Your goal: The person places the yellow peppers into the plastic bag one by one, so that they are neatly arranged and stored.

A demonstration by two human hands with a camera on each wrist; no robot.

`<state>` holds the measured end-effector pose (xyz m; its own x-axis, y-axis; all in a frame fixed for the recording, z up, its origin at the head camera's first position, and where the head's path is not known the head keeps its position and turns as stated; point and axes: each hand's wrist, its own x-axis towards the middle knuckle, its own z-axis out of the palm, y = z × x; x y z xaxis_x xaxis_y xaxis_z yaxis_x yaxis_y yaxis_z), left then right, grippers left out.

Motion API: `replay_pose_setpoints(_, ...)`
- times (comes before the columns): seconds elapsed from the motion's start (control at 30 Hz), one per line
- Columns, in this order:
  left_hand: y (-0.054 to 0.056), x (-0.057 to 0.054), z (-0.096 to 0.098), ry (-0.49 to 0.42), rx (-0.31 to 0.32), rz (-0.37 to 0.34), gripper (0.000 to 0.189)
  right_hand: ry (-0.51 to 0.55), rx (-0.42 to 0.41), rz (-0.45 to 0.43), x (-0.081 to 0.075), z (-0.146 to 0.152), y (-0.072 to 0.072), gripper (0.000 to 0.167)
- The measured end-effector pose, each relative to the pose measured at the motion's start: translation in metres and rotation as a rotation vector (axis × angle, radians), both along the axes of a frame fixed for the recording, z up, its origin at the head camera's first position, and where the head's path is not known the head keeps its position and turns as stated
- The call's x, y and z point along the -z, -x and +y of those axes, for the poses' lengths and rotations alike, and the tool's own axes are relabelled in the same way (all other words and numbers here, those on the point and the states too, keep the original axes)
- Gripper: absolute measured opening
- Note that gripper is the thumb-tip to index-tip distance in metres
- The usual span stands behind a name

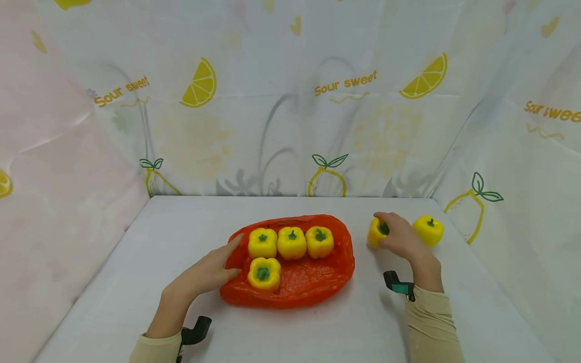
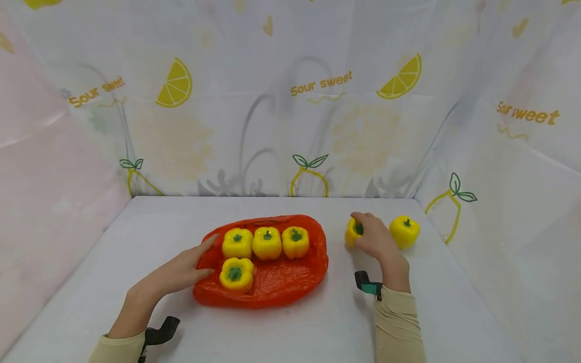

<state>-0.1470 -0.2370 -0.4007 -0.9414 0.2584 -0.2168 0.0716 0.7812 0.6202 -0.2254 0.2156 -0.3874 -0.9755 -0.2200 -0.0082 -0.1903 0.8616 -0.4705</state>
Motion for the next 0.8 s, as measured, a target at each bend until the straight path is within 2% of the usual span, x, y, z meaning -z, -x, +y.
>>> replay_pose_setpoints(0.3, -0.001, -0.001, 0.0, 0.0, 0.011, 0.008, 0.081, 0.013, -0.042, 0.114, -0.017, -0.008, -0.006, 0.07)
replay_pose_setpoints(0.53, -0.001, -0.001, 0.001, -0.002, 0.008, 0.004, 0.081, 0.054, -0.033, 0.072, -0.032, -0.02, -0.017, 0.072)
replay_pose_setpoints(0.8, -0.001, -0.002, 0.002, -0.006, -0.008, -0.021, 0.081, 0.125, -0.1, 0.083, -0.049, -0.038, -0.031, 0.069)
